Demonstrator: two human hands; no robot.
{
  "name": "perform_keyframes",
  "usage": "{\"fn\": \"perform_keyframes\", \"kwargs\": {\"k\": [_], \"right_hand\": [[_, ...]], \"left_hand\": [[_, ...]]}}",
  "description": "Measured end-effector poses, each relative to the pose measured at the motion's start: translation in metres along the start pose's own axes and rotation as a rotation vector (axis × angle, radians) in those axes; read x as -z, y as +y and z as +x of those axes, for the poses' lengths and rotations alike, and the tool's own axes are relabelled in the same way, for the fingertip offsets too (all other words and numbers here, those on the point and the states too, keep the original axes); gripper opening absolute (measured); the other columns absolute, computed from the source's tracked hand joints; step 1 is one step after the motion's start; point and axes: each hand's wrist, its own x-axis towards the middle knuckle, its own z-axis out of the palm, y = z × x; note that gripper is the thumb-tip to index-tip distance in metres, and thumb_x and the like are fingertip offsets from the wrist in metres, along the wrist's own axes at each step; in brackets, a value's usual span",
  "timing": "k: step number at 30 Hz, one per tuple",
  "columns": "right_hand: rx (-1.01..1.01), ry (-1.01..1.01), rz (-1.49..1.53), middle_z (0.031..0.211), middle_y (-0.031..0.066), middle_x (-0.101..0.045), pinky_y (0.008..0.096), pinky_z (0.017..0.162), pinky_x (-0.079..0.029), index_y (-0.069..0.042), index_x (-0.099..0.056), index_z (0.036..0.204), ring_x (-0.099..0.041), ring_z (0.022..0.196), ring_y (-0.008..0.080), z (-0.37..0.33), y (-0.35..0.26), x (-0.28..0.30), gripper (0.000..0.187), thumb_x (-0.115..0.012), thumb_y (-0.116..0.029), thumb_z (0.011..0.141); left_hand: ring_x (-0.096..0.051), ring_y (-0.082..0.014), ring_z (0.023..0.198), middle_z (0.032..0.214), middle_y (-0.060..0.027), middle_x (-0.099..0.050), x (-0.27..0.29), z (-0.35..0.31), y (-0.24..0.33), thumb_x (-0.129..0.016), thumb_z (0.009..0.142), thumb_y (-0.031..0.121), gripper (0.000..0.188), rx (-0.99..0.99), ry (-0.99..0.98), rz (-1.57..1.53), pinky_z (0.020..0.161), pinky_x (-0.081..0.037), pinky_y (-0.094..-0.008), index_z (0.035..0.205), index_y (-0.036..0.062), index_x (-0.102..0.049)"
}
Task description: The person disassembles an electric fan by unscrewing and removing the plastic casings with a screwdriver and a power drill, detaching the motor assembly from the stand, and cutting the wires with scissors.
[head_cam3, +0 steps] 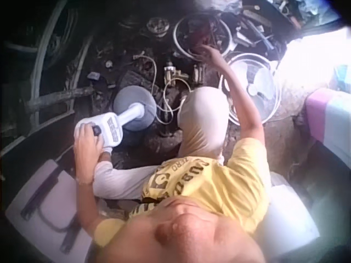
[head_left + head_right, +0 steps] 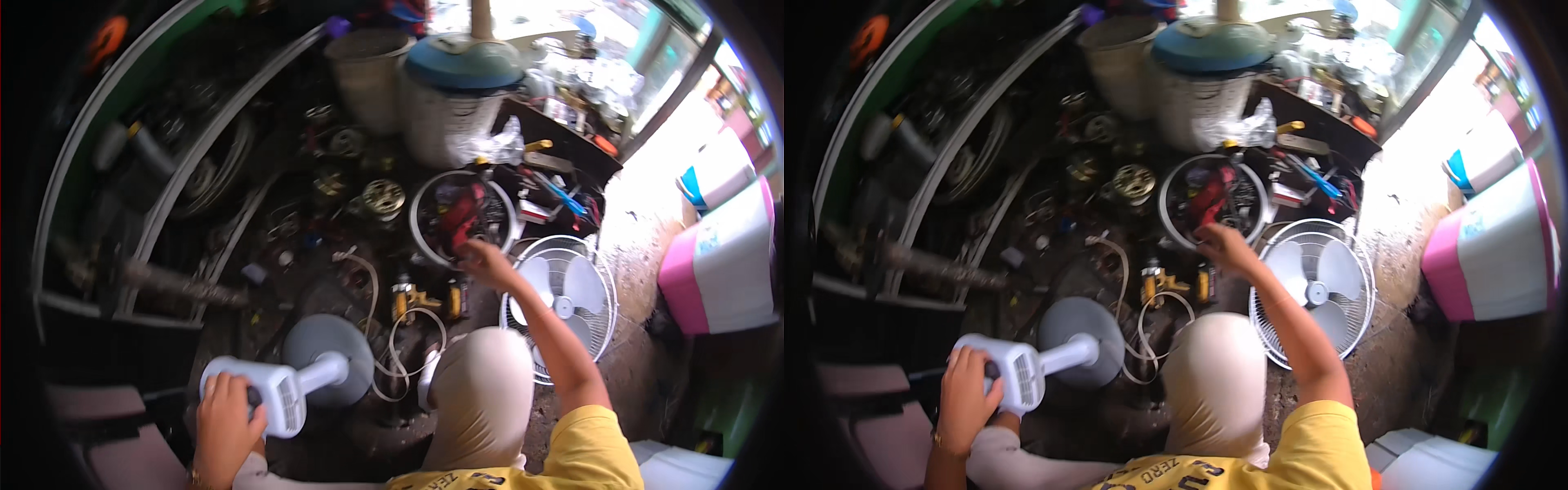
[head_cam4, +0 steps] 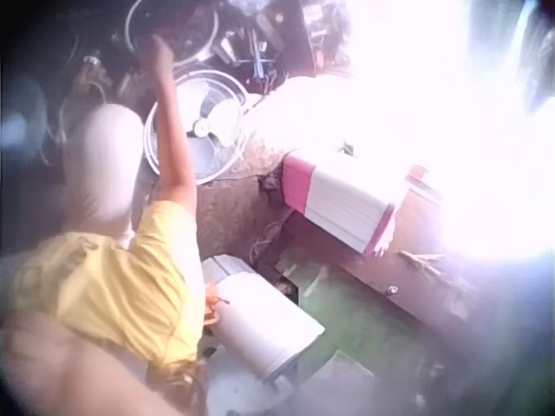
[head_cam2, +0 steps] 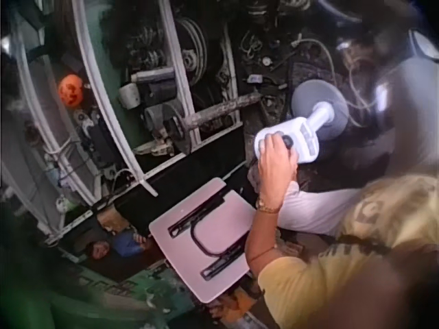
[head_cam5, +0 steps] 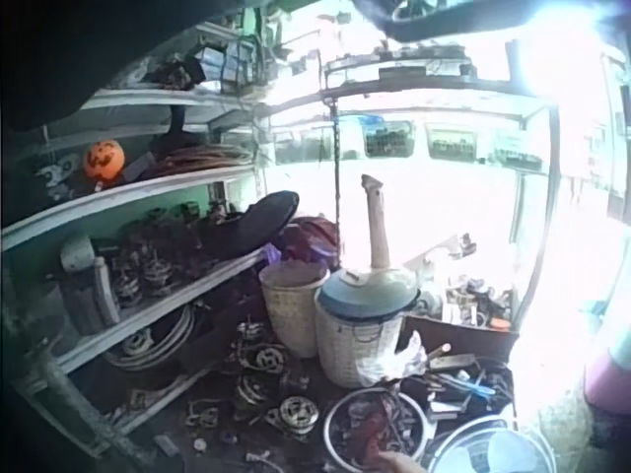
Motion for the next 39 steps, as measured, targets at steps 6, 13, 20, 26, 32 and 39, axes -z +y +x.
{"fn": "perform_keyframes", "kwargs": {"k": [6,13,20,26,32,39], "right_hand": [[-0.14,0.388,-0.086,0.107,0.0118,-0.075,0.0397,0.079,-0.059,-0.008,-0.073,0.121,-0.073,0.085,0.0282,-0.051,0.102,0.074,0.031,-0.079,-0.012,0.091],[-0.376,0.983,-0.469,0.098,0.0146,-0.076,0.0427,0.081,-0.057,-0.006,-0.075,0.107,-0.074,0.09,0.0326,-0.014,0.252,0.277,0.019,-0.067,-0.022,0.101],[-0.565,0.723,-0.792,0.117,0.0131,-0.075,0.055,0.096,-0.055,-0.01,-0.071,0.118,-0.071,0.113,0.0365,0.112,0.327,0.324,0.027,-0.064,-0.028,0.099],[-0.913,0.537,-0.608,0.134,0.0211,-0.071,0.0548,0.106,-0.053,-0.008,-0.064,0.133,-0.066,0.129,0.0399,0.182,0.351,0.328,0.037,-0.056,-0.017,0.098],[-0.882,0.776,-0.804,0.119,0.023,-0.075,0.0561,0.089,-0.061,-0.007,-0.064,0.123,-0.075,0.105,0.0453,0.191,0.358,0.334,0.028,-0.053,-0.023,0.103],[-0.607,0.771,-0.719,0.119,0.0238,-0.075,0.0597,0.09,-0.058,-0.007,-0.06,0.12,-0.074,0.104,0.0468,0.171,0.368,0.356,0.033,-0.06,-0.033,0.101]], "left_hand": [[-0.046,-0.0538,0.127,0.136,-0.038,-0.05,0.009,0.027,0.019,-0.076,0.081,0.026,0.068,0.157,-0.354,0.08,0.114,-0.037,-0.0553,0.131,-0.0122,-0.05],[-0.053,-0.0457,0.115,0.116,-0.0275,-0.055,-0.014,0.044,-0.007,-0.079,0.085,0.025,0.046,0.022,-0.18,-0.104,0.104,-0.044,-0.053,0.113,-0.0045,-0.056],[-0.055,-0.0358,0.109,0.116,-0.018,-0.055,-0.064,0.027,-0.015,-0.079,0.09,0.051,0.057,-0.013,0.34,-0.079,0.098,-0.046,-0.0503,0.113,0.003,-0.057],[-0.06,-0.0366,0.1,0.107,-0.0202,-0.06,-0.083,0.027,-0.011,-0.07,0.092,0.043,0.042,0.254,0.428,-0.223,0.09,-0.051,-0.0498,0.096,0.0024,-0.06],[-0.061,-0.0362,0.099,0.105,-0.0208,-0.061,-0.077,0.033,-0.007,-0.067,0.094,0.04,0.039,0.233,0.4,-0.281,0.089,-0.052,-0.0487,0.094,0.0015,-0.06],[-0.055,-0.0362,0.11,0.117,-0.0187,-0.055,-0.08,0.015,-0.036,-0.073,0.093,0.049,0.055,0.119,0.339,-0.248,0.099,-0.046,-0.0508,0.115,0.002,-0.056]]}}
